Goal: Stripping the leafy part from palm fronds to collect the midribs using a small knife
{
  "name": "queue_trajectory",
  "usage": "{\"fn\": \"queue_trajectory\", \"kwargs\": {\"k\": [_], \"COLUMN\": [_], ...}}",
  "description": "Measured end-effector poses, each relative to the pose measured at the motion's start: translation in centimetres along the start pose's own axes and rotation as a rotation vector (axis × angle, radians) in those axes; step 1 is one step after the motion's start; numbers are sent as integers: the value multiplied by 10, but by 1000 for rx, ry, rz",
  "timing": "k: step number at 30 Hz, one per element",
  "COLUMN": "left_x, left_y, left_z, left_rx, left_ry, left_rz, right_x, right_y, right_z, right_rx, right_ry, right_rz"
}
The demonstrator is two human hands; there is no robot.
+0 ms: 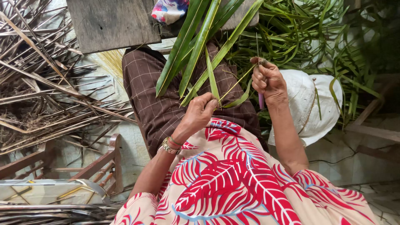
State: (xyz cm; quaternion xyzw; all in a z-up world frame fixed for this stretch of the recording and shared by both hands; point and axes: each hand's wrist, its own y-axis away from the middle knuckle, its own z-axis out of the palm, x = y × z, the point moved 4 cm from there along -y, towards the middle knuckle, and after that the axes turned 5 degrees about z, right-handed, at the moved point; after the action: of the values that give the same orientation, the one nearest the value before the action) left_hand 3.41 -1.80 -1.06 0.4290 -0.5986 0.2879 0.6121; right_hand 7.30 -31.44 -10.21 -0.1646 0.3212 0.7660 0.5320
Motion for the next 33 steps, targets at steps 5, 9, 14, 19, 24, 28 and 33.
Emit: {"fn": "queue_trajectory", "kwargs": {"k": [5, 9, 14, 19, 24, 28, 33], "left_x": [8, 15, 4, 8, -2, -12, -10], "left_y": [-2, 17, -14, -25, -16, -8, 4], "left_z": [-1, -19, -4, 10, 5, 6, -3], "left_rx": [12, 56, 22, -3, -35, -44, 55], "left_ry": [-26, -22, 154, 344, 274, 277, 12], "left_rz": [17, -24, -149, -185, -144, -106, 29], "right_x": [-7, -71, -13, 61, 57, 49, 51], "right_y": [-19, 6, 27, 38, 25, 28, 23], "right_z": [-32, -81, 87, 107, 87, 99, 101], "right_rx": [69, 354, 282, 121, -70, -79, -92], "right_ry": [140, 234, 458, 163, -124, -116, -125], "right_rz": [-69, -208, -21, 105, 156, 182, 200]}}
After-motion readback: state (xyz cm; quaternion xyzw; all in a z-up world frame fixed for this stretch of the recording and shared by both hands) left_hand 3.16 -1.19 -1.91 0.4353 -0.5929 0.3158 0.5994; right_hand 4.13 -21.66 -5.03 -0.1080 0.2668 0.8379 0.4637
